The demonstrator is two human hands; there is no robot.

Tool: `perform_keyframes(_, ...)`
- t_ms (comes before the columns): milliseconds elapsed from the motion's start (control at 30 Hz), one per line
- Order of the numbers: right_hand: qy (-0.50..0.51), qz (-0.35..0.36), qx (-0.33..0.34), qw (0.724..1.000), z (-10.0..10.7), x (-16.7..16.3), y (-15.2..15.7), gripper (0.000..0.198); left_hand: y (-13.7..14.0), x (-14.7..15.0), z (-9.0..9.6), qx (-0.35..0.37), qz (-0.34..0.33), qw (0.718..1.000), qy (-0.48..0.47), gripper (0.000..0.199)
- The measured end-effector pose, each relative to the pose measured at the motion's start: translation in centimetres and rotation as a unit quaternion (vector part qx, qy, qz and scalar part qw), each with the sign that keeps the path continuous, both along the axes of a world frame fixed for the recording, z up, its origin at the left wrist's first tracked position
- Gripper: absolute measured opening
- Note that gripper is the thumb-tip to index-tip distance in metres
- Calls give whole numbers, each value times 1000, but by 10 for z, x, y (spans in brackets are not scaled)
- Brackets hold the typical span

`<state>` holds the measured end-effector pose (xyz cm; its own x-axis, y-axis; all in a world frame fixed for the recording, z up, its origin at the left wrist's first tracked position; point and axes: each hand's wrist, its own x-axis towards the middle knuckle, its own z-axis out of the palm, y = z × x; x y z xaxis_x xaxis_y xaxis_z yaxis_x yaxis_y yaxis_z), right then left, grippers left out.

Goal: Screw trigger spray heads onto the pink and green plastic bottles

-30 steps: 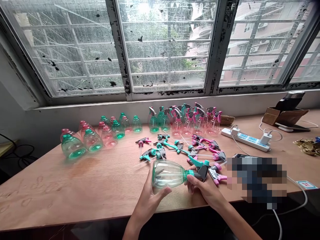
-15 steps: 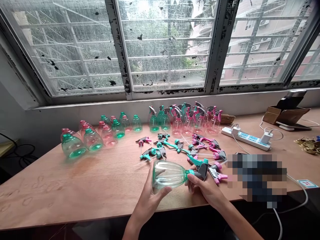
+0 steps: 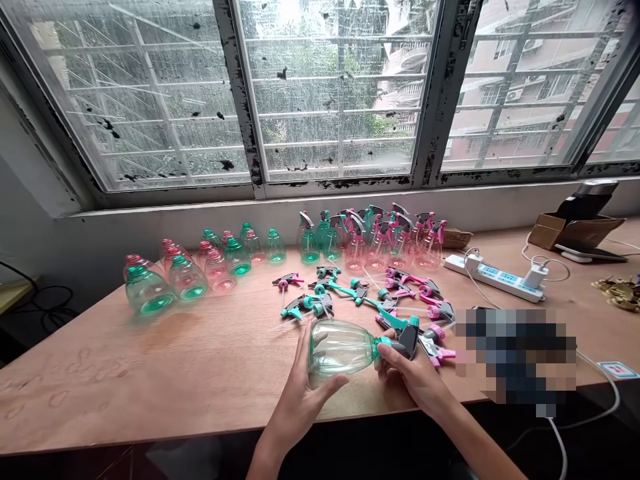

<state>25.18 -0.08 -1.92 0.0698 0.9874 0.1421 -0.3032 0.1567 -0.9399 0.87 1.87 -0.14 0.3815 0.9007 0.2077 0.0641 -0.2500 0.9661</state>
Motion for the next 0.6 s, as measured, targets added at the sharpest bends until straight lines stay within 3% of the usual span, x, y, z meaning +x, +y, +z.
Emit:
perform_keyframes(200, 2, -2, 0, 1000, 0, 0, 0, 35, 1, 0, -4, 36, -8, 999, 13, 94)
perform_keyframes(367, -1, 1, -2, 1000, 0, -1, 0, 35, -2, 2, 3, -10, 9, 1000, -4, 112)
perform_keyframes(600, 8, 2, -5, 1000, 5, -3, -1, 41, -1, 3, 8, -28, -1, 999, -21, 107)
